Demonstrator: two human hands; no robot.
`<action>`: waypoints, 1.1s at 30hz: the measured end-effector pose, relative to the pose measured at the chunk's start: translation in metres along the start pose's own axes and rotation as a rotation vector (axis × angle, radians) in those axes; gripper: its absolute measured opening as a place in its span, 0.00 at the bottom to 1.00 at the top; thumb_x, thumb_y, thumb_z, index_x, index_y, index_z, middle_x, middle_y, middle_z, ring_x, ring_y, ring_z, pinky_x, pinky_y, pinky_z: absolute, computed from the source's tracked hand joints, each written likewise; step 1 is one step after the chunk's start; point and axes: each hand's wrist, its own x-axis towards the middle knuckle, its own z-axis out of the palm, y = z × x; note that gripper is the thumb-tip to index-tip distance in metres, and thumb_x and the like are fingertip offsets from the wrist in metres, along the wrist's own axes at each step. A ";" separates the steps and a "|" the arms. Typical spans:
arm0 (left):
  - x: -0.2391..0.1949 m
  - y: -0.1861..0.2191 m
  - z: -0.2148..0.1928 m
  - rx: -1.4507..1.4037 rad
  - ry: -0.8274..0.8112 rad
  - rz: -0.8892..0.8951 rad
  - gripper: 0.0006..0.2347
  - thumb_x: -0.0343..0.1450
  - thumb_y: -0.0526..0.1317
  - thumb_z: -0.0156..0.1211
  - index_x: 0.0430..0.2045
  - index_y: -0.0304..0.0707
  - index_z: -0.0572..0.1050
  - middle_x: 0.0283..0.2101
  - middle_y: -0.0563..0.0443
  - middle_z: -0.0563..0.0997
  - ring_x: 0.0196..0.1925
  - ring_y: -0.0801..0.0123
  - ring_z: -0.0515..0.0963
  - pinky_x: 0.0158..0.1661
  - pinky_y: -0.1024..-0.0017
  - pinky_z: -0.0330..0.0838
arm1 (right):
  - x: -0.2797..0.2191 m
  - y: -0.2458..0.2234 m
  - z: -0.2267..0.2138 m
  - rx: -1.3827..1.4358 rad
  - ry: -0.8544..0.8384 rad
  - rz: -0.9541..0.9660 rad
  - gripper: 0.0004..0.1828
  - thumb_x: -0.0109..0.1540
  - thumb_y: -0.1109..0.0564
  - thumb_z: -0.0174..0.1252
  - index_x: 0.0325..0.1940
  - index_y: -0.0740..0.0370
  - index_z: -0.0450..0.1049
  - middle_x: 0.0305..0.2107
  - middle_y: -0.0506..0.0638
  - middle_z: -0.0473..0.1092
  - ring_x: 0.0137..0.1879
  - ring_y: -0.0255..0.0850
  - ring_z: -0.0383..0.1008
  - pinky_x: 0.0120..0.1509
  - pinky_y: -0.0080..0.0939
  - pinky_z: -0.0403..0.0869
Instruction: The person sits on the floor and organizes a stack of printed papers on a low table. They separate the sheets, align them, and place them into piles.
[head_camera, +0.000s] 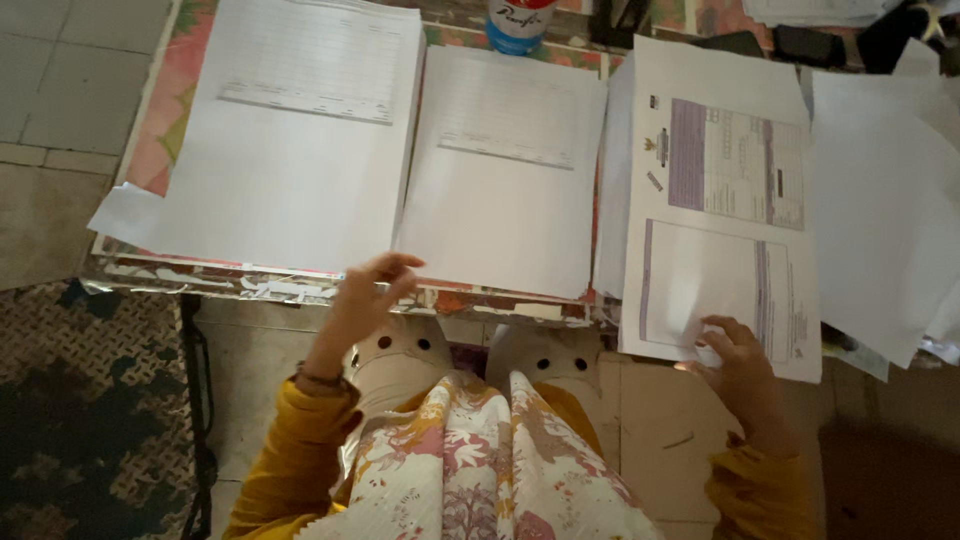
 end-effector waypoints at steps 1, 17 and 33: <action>-0.002 0.004 -0.011 -0.024 0.023 -0.054 0.09 0.75 0.36 0.59 0.48 0.43 0.81 0.30 0.49 0.86 0.32 0.64 0.84 0.41 0.65 0.79 | 0.001 0.004 0.001 0.069 0.011 -0.019 0.19 0.51 0.49 0.75 0.41 0.55 0.78 0.56 0.53 0.72 0.60 0.58 0.78 0.61 0.56 0.78; -0.016 -0.036 -0.078 0.914 0.140 -0.069 0.29 0.57 0.52 0.79 0.47 0.34 0.78 0.51 0.36 0.75 0.51 0.40 0.80 0.49 0.50 0.78 | -0.012 -0.030 0.005 0.312 0.131 0.321 0.16 0.76 0.51 0.55 0.41 0.60 0.83 0.48 0.57 0.79 0.48 0.55 0.82 0.50 0.51 0.81; -0.001 -0.071 -0.092 1.084 0.058 -0.033 0.18 0.56 0.46 0.80 0.35 0.46 0.79 0.49 0.45 0.78 0.48 0.48 0.83 0.46 0.58 0.79 | 0.005 -0.076 -0.024 0.228 0.097 0.301 0.17 0.69 0.56 0.53 0.61 0.57 0.77 0.54 0.63 0.73 0.62 0.65 0.75 0.63 0.64 0.75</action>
